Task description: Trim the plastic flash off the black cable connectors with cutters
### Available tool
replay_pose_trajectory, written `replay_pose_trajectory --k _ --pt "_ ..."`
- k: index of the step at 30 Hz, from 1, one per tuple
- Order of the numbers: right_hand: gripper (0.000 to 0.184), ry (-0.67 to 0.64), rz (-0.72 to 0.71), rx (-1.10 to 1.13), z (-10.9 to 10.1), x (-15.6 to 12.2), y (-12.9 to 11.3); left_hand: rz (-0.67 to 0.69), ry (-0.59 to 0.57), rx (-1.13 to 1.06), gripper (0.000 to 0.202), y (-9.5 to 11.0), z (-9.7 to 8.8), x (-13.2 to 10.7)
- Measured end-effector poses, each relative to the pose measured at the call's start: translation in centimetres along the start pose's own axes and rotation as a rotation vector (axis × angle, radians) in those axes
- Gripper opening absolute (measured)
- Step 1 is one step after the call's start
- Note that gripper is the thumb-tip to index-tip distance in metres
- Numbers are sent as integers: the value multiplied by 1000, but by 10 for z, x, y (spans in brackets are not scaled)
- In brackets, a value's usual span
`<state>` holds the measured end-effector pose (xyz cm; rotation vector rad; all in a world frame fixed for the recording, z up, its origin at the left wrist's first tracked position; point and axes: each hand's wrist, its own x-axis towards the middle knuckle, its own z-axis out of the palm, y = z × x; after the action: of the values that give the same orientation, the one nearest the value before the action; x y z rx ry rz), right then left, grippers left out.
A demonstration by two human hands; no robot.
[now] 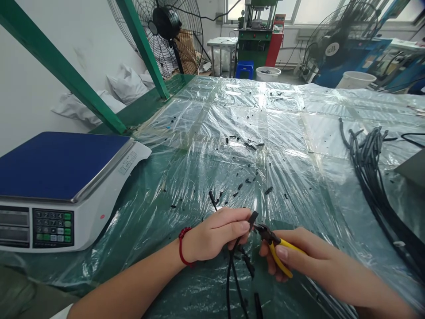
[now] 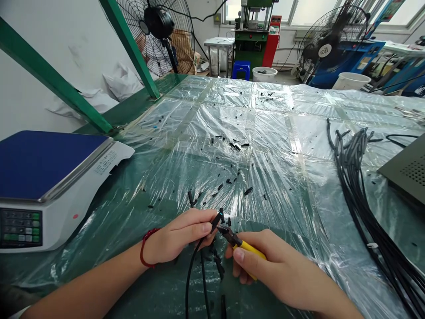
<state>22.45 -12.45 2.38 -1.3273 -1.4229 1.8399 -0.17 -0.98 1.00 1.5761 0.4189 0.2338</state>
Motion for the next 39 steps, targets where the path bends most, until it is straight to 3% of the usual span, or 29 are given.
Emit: replay_pose_trajectory --k 12,19,27,39 --pt "46 -13 35 1 1 2 -1 6 16 64 44 -1 -1 -1" --pt "40 -25 -30 82 1 3 0 179 3 181 44 2 -1 0" --pt "37 -43 -43 127 0 -1 3 138 -133 29 46 -8 1 0" --pt "35 -70 -15 168 -4 -2 9 111 -91 80 44 -4 2 0"
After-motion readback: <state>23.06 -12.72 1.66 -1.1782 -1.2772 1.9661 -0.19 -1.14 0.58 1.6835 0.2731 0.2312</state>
